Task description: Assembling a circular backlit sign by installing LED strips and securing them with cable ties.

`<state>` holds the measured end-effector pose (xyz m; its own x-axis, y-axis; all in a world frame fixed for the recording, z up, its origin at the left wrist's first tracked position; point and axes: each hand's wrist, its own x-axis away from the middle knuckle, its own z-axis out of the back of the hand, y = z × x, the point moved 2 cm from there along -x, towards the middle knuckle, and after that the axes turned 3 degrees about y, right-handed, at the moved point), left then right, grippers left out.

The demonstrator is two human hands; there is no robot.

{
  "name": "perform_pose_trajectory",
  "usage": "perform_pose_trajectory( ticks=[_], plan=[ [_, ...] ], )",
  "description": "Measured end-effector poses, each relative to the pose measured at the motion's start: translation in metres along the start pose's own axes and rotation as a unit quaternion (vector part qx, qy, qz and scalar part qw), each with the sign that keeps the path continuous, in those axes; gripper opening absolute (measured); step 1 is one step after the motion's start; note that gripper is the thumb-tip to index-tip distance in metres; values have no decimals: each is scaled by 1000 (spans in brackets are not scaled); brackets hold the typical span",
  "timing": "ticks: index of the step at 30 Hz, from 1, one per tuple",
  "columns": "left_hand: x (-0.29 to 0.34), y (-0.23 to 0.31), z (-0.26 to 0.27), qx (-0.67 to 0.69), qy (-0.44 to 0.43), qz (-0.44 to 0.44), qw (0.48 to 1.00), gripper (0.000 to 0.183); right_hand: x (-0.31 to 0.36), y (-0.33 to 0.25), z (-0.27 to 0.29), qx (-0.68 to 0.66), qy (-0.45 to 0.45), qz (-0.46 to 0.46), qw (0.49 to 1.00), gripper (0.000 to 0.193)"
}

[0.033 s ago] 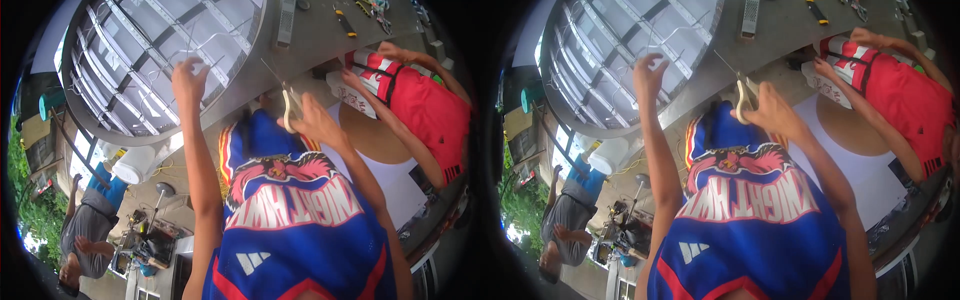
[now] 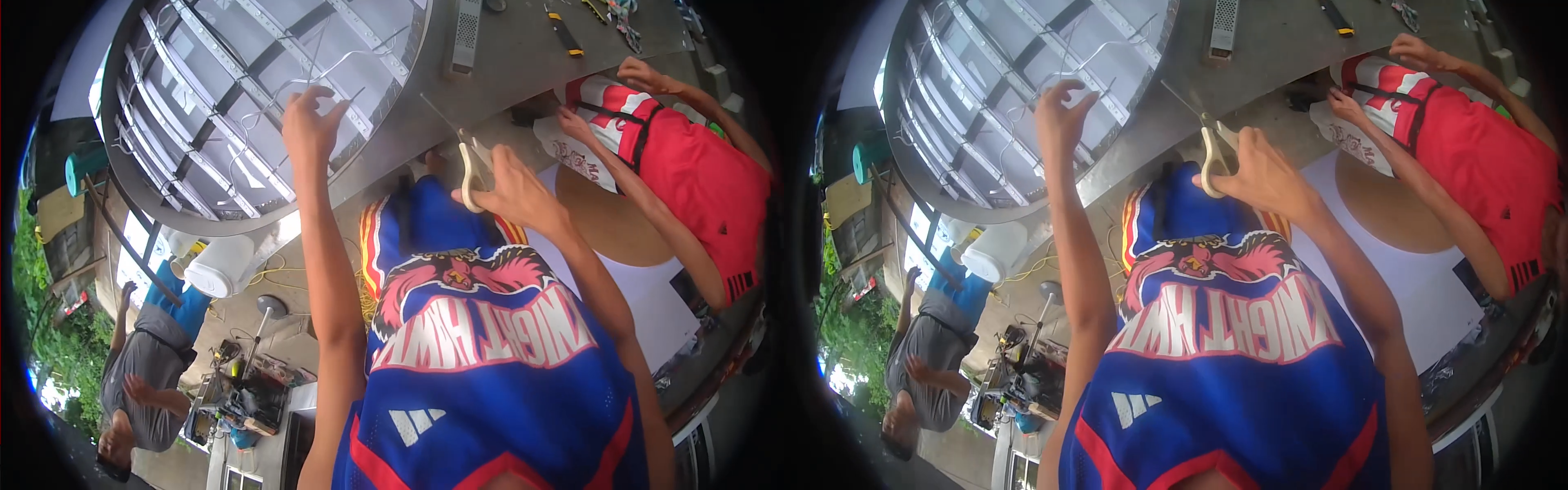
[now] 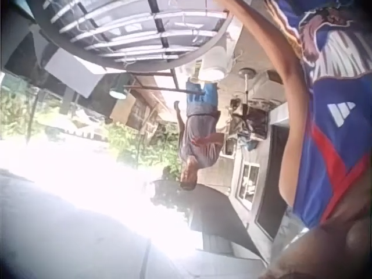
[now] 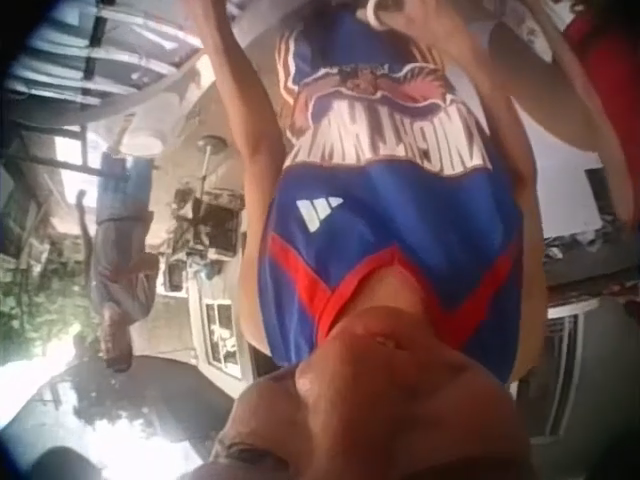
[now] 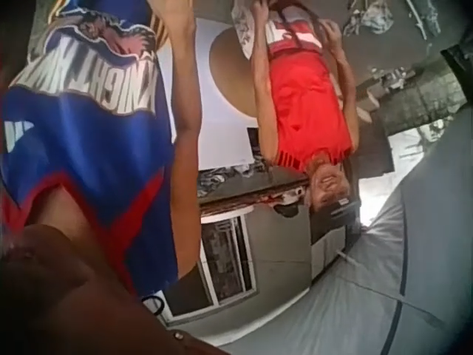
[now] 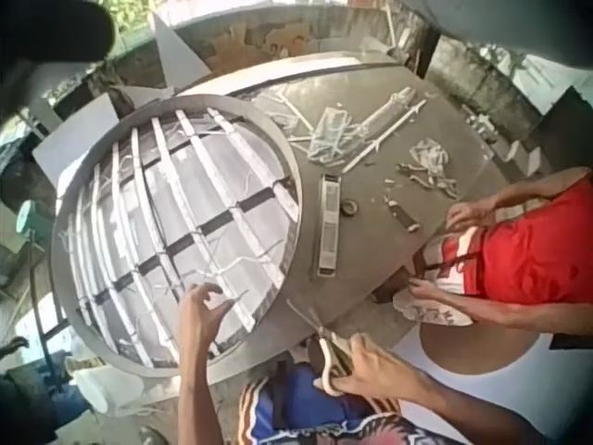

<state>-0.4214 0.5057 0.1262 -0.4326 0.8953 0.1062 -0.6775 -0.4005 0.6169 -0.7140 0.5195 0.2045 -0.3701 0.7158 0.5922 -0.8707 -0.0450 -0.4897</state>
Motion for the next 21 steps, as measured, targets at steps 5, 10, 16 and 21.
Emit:
perform_pose_trajectory(
  ticks=[5,10,16,21],
  plan=[
    [-5,21,-40,-168,-19,-53,984,28,-20,-10,12,110,18,54,992,81],
    [-34,-10,-33,-147,-43,-65,986,25,-40,-50,-12,143,-43,76,986,85],
    [-61,-6,-45,-132,-127,-79,980,31,-71,-89,-14,177,-137,30,974,67],
    [-67,7,-39,-107,-140,-136,975,29,-85,-97,-36,199,-138,21,970,64]
  ],
)
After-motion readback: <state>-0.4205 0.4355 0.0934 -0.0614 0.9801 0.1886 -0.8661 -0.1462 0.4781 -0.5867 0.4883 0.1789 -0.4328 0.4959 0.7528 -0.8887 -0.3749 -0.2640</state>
